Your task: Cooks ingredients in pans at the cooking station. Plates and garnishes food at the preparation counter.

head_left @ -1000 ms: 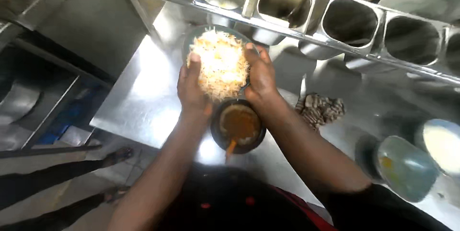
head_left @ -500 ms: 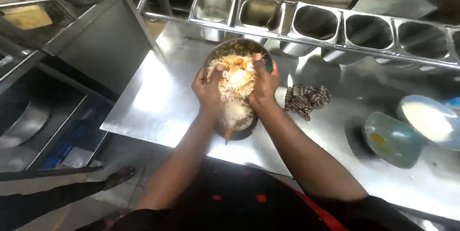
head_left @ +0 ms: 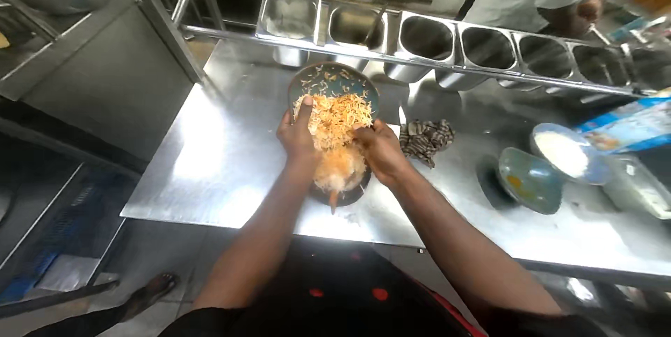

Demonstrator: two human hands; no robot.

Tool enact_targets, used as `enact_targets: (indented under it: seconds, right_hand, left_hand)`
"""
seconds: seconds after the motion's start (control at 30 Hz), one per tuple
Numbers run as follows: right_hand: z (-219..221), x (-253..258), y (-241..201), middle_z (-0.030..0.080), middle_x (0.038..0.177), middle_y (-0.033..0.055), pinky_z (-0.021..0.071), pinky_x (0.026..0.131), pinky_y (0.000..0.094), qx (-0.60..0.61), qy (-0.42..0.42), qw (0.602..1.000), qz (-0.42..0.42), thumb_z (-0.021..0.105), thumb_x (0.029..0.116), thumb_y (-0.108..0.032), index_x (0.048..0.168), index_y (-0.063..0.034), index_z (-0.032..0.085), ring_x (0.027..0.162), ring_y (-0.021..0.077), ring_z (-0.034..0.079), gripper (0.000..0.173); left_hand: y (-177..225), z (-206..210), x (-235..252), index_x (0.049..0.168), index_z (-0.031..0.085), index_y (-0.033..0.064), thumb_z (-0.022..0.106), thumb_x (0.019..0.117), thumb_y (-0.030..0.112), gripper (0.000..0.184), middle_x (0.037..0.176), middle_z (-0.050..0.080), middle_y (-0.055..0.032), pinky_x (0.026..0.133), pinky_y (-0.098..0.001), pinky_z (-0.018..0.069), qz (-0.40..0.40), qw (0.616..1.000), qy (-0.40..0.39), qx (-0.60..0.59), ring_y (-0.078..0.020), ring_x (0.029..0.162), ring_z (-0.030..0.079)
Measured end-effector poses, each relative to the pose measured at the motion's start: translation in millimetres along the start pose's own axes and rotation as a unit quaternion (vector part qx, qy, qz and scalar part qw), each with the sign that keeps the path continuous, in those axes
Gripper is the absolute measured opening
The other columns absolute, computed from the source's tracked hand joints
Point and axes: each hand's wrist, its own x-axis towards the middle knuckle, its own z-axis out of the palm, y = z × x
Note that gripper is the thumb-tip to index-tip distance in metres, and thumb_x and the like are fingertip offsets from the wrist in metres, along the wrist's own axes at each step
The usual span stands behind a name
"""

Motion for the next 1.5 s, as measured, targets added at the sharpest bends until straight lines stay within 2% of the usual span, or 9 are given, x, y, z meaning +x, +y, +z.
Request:
enact_targets:
  seconds: [0.17, 0.3, 0.47, 0.67, 0.9, 1.0, 1.2, 1.37, 1.5]
  right_hand:
    - [-32.7, -17.7, -20.8, 0.070, 0.105, 0.0100, 0.0556, 0.085, 0.0420, -0.318, -0.142, 0.937, 0.001, 0.053, 0.1059, -0.019, 0.127, -0.0044, 0.062, 0.092, 0.0183, 0.067, 0.027]
    - [-28.4, -17.4, -51.6, 0.075, 0.107, 0.0104, 0.0567, 0.086, 0.0575, -0.525, -0.076, 0.829, -0.175, 0.062, 0.1008, -0.018, 0.120, -0.0116, 0.073, 0.097, 0.0282, 0.073, 0.023]
    - [-1.7, 19.4, -56.2, 0.064, 0.133, 0.0153, 0.0505, 0.097, 0.0615, -0.554, -0.098, 0.800, -0.208, 0.070, 0.0956, -0.033, 0.140, -0.0197, 0.064, 0.121, 0.0349, 0.062, 0.047]
    - [-12.8, 6.6, -33.7, 0.070, 0.101, 0.0126, 0.0554, 0.081, 0.0553, -0.533, -0.189, 0.801, -0.194, 0.071, 0.0900, -0.010, 0.104, -0.0099, 0.076, 0.092, 0.0298, 0.068, 0.015]
    - [-31.6, -29.2, -15.6, 0.066, 0.127, 0.0091, 0.0580, 0.077, 0.0553, -0.588, -0.208, 0.724, -0.294, 0.079, 0.0828, -0.008, 0.117, -0.0221, 0.076, 0.105, 0.0331, 0.066, 0.037]
    - [-27.3, -25.5, -0.4, 0.064, 0.128, 0.0090, 0.0589, 0.070, 0.0514, -0.645, -0.224, 0.664, -0.304, 0.075, 0.0859, -0.009, 0.108, -0.0219, 0.075, 0.105, 0.0347, 0.065, 0.026]
    - [-40.2, -7.8, -10.5, 0.073, 0.107, 0.0110, 0.0598, 0.075, 0.0517, -0.572, -0.202, 0.730, -0.316, 0.064, 0.0889, 0.000, 0.107, -0.0105, 0.076, 0.092, 0.0293, 0.072, 0.024]
    - [-24.9, -20.2, -19.0, 0.065, 0.132, 0.0050, 0.0585, 0.078, 0.0501, -0.618, -0.274, 0.636, -0.372, 0.068, 0.0841, -0.001, 0.116, -0.0266, 0.075, 0.117, 0.0341, 0.062, 0.042]
    - [-11.5, -16.3, -3.0, 0.065, 0.133, 0.0031, 0.0548, 0.086, 0.0470, -0.617, -0.384, 0.545, -0.419, 0.070, 0.0911, -0.009, 0.103, -0.0225, 0.077, 0.124, 0.0308, 0.059, 0.019]
  left_hand:
    - [5.7, -0.2, 2.3, 0.121, 0.065, 0.0042, 0.071, 0.0970, 0.034, 0.038, 0.102, 0.072, -0.0117, 0.083, -0.0418, 0.0622, -0.018, 1.000, 0.010, -0.013, -0.0204, 0.091, 0.072]
    - [11.3, -0.4, 4.1, 0.120, 0.067, 0.0038, 0.073, 0.0953, 0.035, 0.040, 0.101, 0.072, -0.0116, 0.083, -0.0414, 0.0616, -0.011, 1.000, 0.014, -0.010, -0.0205, 0.092, 0.071]
    - [11.8, 7.6, -4.0, 0.112, 0.069, 0.0030, 0.078, 0.0915, 0.031, 0.035, 0.094, 0.073, -0.0112, 0.077, -0.0407, 0.0629, 0.005, 1.000, 0.026, 0.001, -0.0201, 0.084, 0.072]
    - [11.7, 5.6, -3.3, 0.118, 0.068, 0.0048, 0.078, 0.0910, 0.035, 0.042, 0.101, 0.072, -0.0117, 0.081, -0.0423, 0.0620, -0.033, 0.997, 0.070, 0.003, -0.0213, 0.091, 0.072]
    - [22.1, -0.2, 12.9, 0.125, 0.063, 0.0054, 0.077, 0.0912, 0.040, 0.050, 0.108, 0.071, -0.0134, 0.085, -0.0461, 0.0616, -0.053, 0.993, 0.099, -0.034, -0.0242, 0.098, 0.072]
    - [29.3, -2.7, 15.5, 0.131, 0.060, 0.0064, 0.076, 0.0919, 0.041, 0.054, 0.115, 0.070, -0.0141, 0.089, -0.0484, 0.0607, -0.070, 0.991, 0.102, -0.040, -0.0258, 0.104, 0.071]
    - [35.5, -11.6, 22.9, 0.132, 0.058, 0.0054, 0.076, 0.0926, 0.040, 0.055, 0.116, 0.070, -0.0141, 0.090, -0.0468, 0.0603, -0.065, 0.991, 0.110, -0.042, -0.0246, 0.105, 0.070]
    - [36.8, -13.6, 27.7, 0.131, 0.059, 0.0048, 0.075, 0.0930, 0.039, 0.054, 0.114, 0.070, -0.0150, 0.088, -0.0476, 0.0615, -0.060, 0.991, 0.103, -0.059, -0.0261, 0.103, 0.071]
    - [36.6, -13.6, 30.7, 0.134, 0.058, 0.0057, 0.077, 0.0916, 0.041, 0.058, 0.119, 0.069, -0.0147, 0.092, -0.0489, 0.0600, -0.067, 0.992, 0.099, -0.048, -0.0265, 0.108, 0.070]
